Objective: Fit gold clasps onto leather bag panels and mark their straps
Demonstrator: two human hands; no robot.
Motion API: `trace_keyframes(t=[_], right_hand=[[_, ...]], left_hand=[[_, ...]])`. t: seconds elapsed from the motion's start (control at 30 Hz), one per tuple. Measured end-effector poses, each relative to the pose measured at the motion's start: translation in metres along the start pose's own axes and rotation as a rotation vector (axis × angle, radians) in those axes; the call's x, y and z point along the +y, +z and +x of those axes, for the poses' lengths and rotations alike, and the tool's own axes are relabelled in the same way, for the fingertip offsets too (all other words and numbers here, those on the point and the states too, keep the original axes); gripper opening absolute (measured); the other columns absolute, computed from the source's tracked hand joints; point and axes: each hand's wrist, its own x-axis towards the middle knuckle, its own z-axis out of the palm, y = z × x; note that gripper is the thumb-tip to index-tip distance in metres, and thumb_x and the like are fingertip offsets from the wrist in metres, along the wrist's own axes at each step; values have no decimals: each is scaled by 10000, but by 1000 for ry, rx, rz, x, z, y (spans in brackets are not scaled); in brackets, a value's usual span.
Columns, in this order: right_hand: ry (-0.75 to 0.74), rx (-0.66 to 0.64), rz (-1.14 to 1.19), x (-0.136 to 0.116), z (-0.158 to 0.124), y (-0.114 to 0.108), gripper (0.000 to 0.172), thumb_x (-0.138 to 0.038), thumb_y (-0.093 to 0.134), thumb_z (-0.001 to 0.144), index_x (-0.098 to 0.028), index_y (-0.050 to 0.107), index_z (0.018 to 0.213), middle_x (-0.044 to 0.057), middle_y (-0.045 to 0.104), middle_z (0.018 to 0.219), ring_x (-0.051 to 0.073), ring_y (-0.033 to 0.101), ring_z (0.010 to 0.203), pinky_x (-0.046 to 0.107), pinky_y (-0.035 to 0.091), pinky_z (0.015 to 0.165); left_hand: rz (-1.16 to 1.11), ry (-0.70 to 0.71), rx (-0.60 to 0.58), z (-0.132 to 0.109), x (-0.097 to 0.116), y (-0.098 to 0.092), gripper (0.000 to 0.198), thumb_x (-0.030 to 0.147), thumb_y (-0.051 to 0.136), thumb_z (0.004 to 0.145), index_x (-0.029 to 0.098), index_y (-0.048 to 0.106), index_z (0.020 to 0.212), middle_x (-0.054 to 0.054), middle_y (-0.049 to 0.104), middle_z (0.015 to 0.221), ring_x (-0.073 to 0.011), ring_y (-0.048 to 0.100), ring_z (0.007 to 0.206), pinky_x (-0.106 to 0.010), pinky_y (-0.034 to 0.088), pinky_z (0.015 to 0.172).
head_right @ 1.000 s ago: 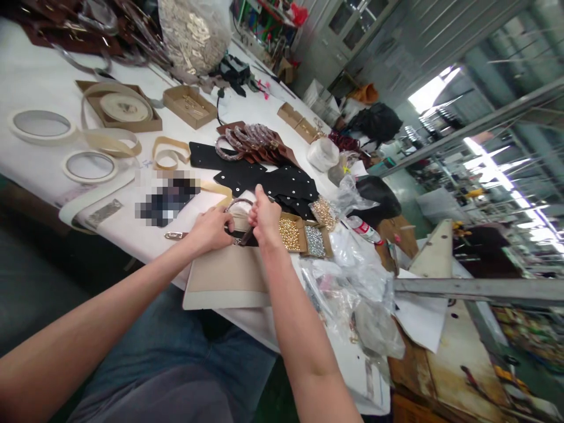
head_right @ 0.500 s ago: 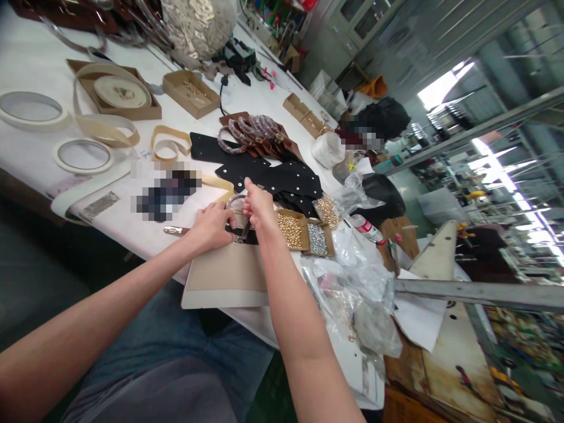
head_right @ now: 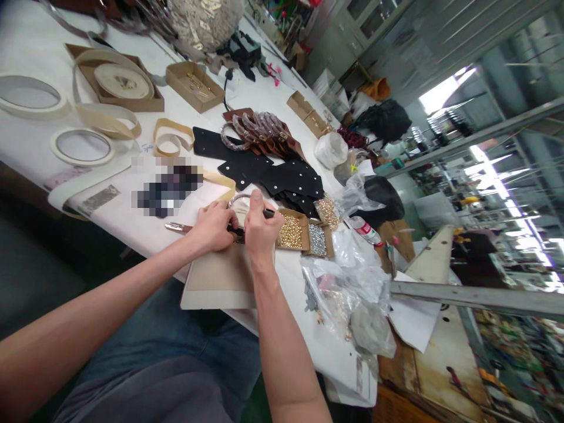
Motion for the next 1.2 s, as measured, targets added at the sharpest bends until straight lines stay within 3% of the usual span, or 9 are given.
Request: trace_keyframes(t=[0.17,0.27,0.33,0.4,0.47,0.53,0.7,0.93,1.2], right_hand=[[-136,144,112,9,-33,-9,676,-662,676,1106,-267,398,634,-67,372,541,110,365,431,292,334,425],[-187,134,168,14,-39,-15,661,-629,684,1114,-260,410,639,-62,376,559,113,389,454,293,333,446],[-156,75,193,12,-32,-22,672,-657,713,1085,-262,400,641,-66,359,562,111,371,455,292,317,439],[-70,26,262,7,-20,-33,696,-712,711,1057,-270,352,658,-86,289,562,102,271,434,289,261,409],[-16,39,321,1,-8,-44,710,-743,681,1058,-271,308,680,-97,226,573,100,189,434,287,216,398],[-21,59,309,-3,-2,-50,715,-747,667,1064,-268,302,679,-91,224,583,106,196,445,290,232,407],[-7,-10,184,-2,-12,-36,722,-788,659,1057,-273,351,655,-67,291,599,119,290,468,308,332,432],[46,-52,45,-5,-17,-24,728,-837,664,1022,-279,412,630,-25,392,582,150,434,505,315,386,438],[-2,-58,220,-3,-21,-31,729,-743,678,1079,-261,367,630,-49,327,599,120,329,471,315,325,438]], left_hand=[[11,16,11,0,2,-3,133,211,853,797,259,802,911,-122,738,1283,-385,612,1358,-543,498,1123],[38,28,-36,4,4,-8,147,227,874,785,257,811,915,-116,738,1273,-373,631,1341,-522,502,1121],[58,31,-44,6,5,-10,147,248,893,773,259,817,898,-111,738,1273,-372,637,1338,-525,500,1121],[67,23,-32,7,5,-10,149,278,909,765,265,817,881,-106,741,1263,-379,642,1327,-548,495,1120],[54,22,-17,7,5,-9,151,302,916,763,271,814,870,-105,744,1249,-391,646,1309,-576,495,1111],[33,27,-9,7,4,-8,149,308,915,760,274,811,862,-106,743,1236,-404,646,1296,-596,497,1097],[-10,8,-3,6,3,-8,141,296,913,753,277,807,843,-97,751,1205,-414,650,1286,-608,486,1111],[-84,62,-5,5,-10,-10,120,320,900,795,303,842,900,-48,764,1236,-366,682,1280,-542,492,1122],[-75,25,18,6,-10,-6,89,315,883,805,306,846,886,-62,759,1284,-398,642,1351,-578,467,1139]])
